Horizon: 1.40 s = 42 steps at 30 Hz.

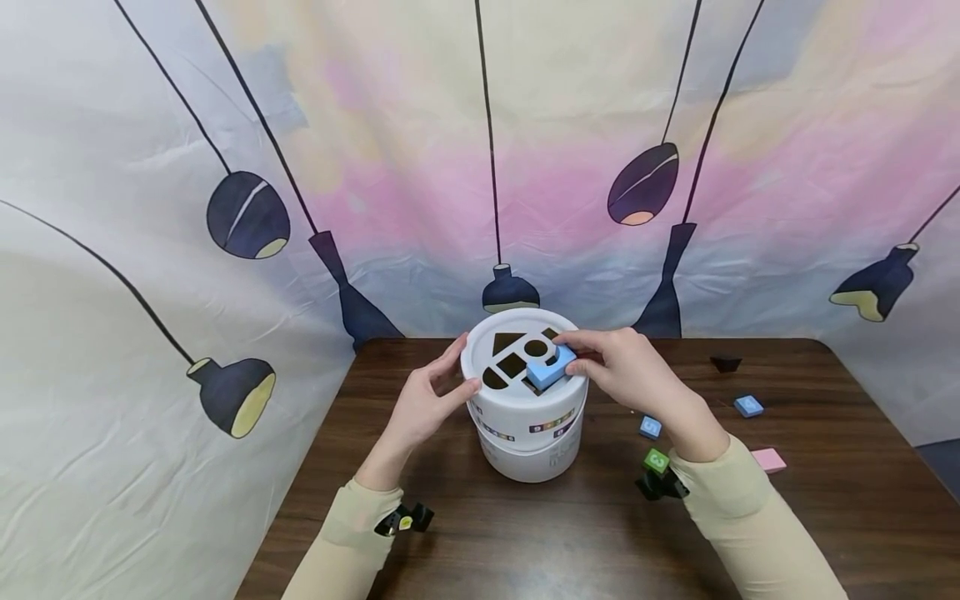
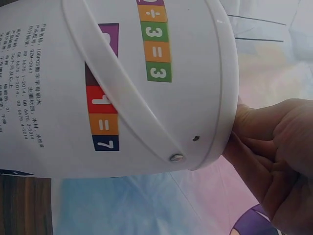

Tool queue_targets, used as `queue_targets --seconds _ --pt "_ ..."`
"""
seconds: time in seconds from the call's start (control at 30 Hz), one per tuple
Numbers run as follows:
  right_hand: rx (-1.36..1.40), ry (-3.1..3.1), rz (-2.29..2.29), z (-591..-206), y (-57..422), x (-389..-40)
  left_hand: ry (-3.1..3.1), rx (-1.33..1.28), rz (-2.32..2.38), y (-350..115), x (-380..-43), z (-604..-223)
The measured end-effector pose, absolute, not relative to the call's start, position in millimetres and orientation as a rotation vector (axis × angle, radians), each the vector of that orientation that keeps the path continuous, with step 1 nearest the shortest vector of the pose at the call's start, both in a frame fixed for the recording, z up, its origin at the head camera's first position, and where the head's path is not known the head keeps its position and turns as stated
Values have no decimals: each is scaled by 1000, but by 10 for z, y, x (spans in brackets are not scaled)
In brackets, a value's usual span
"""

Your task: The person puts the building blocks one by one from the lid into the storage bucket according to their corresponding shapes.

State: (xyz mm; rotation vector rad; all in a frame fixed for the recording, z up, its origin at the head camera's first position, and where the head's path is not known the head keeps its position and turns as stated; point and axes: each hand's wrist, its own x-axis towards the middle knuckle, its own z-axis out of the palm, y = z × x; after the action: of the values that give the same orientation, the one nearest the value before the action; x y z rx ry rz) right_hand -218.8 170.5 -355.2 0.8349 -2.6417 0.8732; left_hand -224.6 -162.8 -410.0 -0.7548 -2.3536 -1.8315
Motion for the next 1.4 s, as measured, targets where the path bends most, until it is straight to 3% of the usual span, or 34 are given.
queue_targets --seconds 1.4 --pt "1000 -2692 758 -3441 1677 -2283 -2294 -808 -1876 -1607 -2264 -4146"
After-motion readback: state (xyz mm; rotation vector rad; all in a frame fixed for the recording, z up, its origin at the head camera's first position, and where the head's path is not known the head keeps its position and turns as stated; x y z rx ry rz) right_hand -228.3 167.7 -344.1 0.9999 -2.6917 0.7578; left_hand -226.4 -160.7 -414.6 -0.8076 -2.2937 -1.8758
